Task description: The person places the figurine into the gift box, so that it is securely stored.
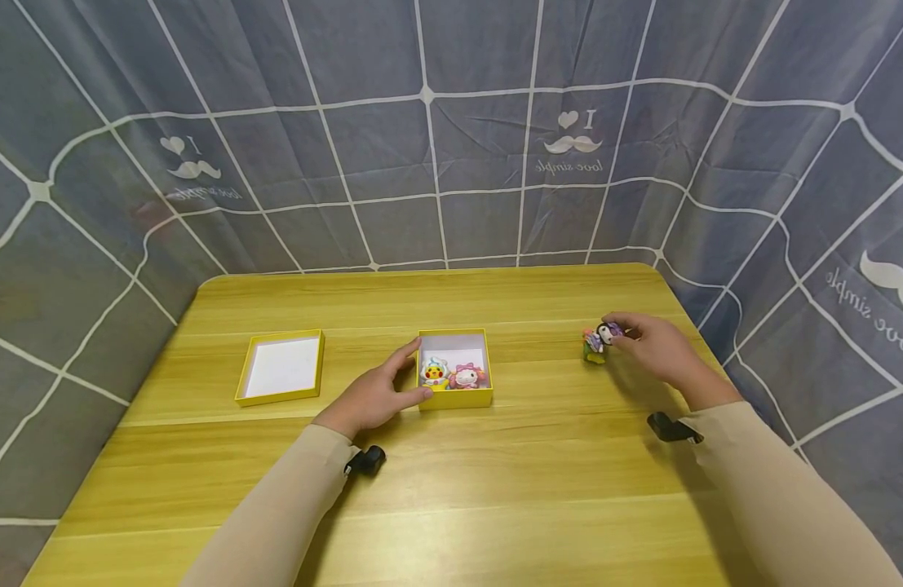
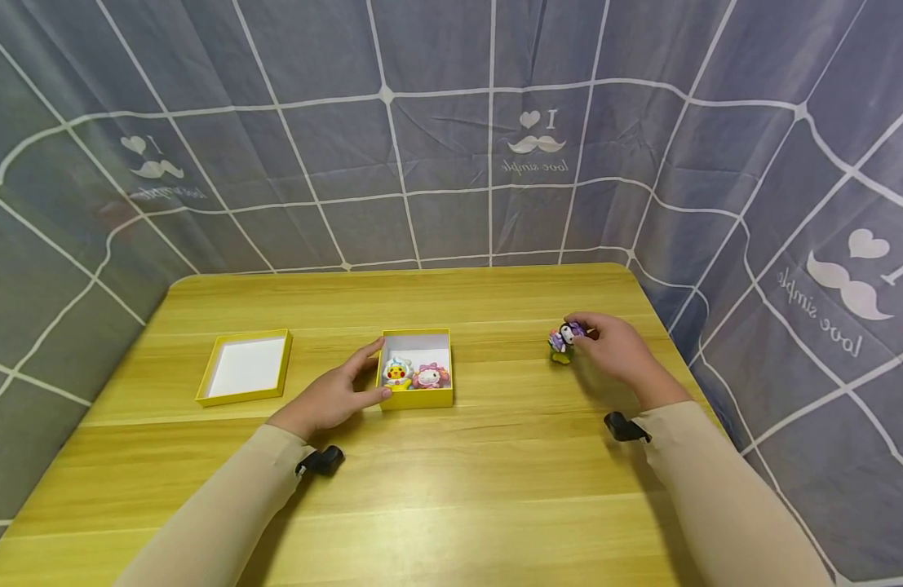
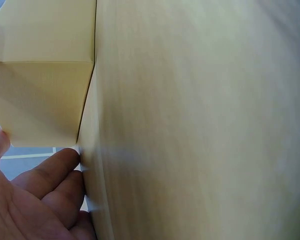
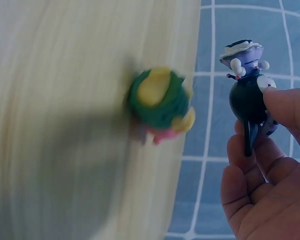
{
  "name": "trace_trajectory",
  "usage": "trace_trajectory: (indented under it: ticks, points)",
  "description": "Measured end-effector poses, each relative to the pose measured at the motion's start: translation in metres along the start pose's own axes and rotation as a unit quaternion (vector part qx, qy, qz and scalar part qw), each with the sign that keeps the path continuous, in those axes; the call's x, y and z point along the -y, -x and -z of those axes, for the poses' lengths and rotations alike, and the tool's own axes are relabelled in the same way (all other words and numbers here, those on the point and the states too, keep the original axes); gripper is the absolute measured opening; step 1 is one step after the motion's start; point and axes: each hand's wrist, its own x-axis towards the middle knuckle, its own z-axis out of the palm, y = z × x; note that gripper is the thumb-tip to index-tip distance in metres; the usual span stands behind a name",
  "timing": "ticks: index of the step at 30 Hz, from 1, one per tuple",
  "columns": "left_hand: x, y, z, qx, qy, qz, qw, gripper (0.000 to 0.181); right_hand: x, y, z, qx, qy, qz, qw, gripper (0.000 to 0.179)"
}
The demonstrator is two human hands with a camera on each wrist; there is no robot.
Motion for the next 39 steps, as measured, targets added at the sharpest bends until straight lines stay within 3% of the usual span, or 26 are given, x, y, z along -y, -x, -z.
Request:
trace_trajectory:
  ticks: [16, 39]
  points:
    - [-0.002, 0.001, 0.002, 0.001, -0.003, 0.0, 1.0, 0.096, 0.054, -0.026, -0.015, 0.029, -0.022, 0.024, 0.999, 0.039]
    - [0.001, 0.001, 0.001, 0.003, -0.001, 0.0, 1.0, 0.094, 0.105, -0.054, -0.041, 0.049, -0.034, 0.071, 0.9957, 0.041]
